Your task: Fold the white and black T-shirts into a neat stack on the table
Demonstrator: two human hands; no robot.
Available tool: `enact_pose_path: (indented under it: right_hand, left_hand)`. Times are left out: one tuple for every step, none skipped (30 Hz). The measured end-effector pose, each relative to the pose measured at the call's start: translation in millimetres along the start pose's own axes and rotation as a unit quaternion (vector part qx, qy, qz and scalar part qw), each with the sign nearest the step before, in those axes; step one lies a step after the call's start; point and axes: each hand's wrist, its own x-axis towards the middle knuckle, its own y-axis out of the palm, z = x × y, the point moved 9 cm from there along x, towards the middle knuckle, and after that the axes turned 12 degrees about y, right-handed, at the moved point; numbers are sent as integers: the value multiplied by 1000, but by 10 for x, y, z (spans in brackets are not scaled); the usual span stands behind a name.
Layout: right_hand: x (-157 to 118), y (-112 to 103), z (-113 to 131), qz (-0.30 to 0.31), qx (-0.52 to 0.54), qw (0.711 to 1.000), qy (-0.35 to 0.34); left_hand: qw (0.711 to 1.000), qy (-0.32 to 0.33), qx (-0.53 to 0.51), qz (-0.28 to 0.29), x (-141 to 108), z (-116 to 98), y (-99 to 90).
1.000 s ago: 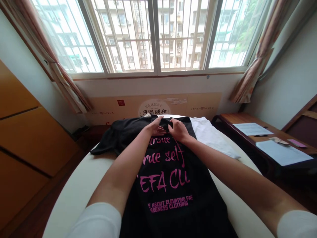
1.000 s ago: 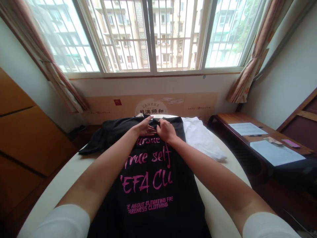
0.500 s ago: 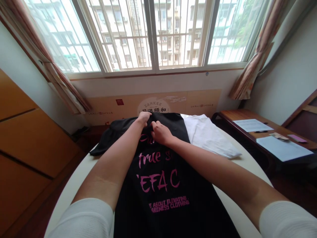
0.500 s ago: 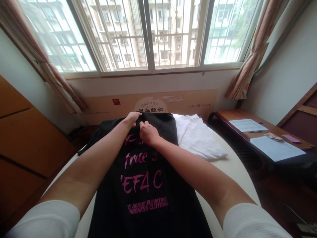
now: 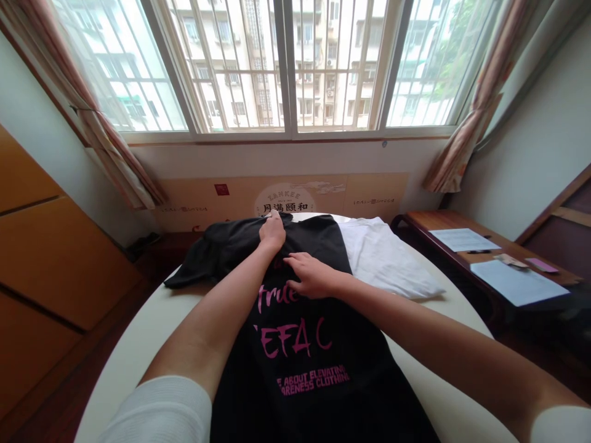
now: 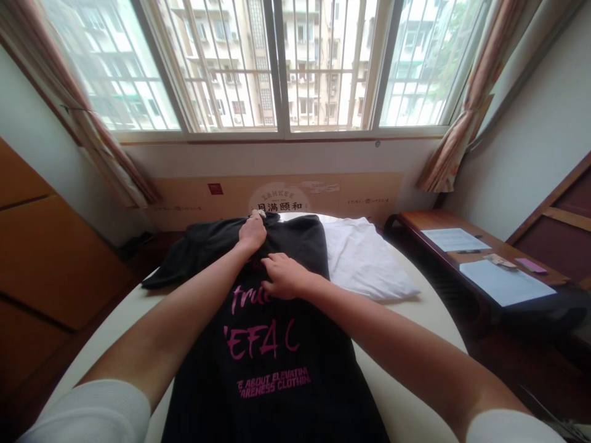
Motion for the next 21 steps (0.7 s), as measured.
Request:
enact_pose_path:
  right_hand:
    - [-114,-62,-64,-5,10,1000,-5]
    - [-221,-116,-153,-9,17,1000,-2]
    - [-315,-149,-264,-8,21,1000,8]
    - [-392,-157,-388,0,23,999,23]
    - [-452,-141,-509,14,24,999,38]
    - [-496,-108,-613,28,26,998,49]
    - [-525,-68,-694,42,28,997,55]
    - [-541,-28,-752,52,31,996,59]
    - [-545,7,-790,59,35,996,61]
    - [-543,34,-816,63,39,995,65]
    - [-536,53,-834,65,43,994,72]
    - [-528,63,-845,67,48,993,80]
    - [-522,63,-848,68,54,992,86]
    - [-518,55,-841,69,61,992,89]
    - [-517,41,-832,70,69,991,90]
    - [-519,20,-824,72,78,990,92]
    - [-524,-3,-819,75,89,989,95]
    - [-533,-30,-819,77,100,987,99]
    - [-544,-60,-823,80,113,985,104]
    - [-556,-92,-829,80,128,983,108]
    - [-568,-124,-839,80,144,980,112]
  left_hand:
    - [1000,1,23,-17,-51,-67,-80]
    - [998,6,42,-37,-124,-162,-180]
    - [997,19,53,-52,-226,-289,-285]
    - [996,36,54,-53,-362,-436,-376]
    - [997,62,38,-35,-536,-604,-437]
    - [996,93,12,13,-757,-784,-448]
    - [989,116,-11,89,-1038,-944,-408]
    - [976,148,-30,158,-1373,-1108,-368]
    - [959,184,-41,213,-1741,-1250,-335]
    - [942,207,-45,260,-2119,-1340,-286]
    - [923,227,-48,308,-2499,-1392,-206]
    - [900,252,-58,352,-2866,-1430,-106]
    - [872,278,-76,395,-3212,-1457,11]
    - [852,292,-86,425,-3495,-1449,124]
    - [842,294,-83,444,-3706,-1410,233]
    - [837,291,-83,455,-3855,-1372,324]
    - [836,282,-87,462,-3948,-1339,389]
    - [836,269,-99,468,-3998,-1317,425]
    - [834,253,-122,475,-4018,-1314,429]
    - [827,235,-157,486,-4021,-1327,405]
    - [813,218,-203,501,-4016,-1356,356]
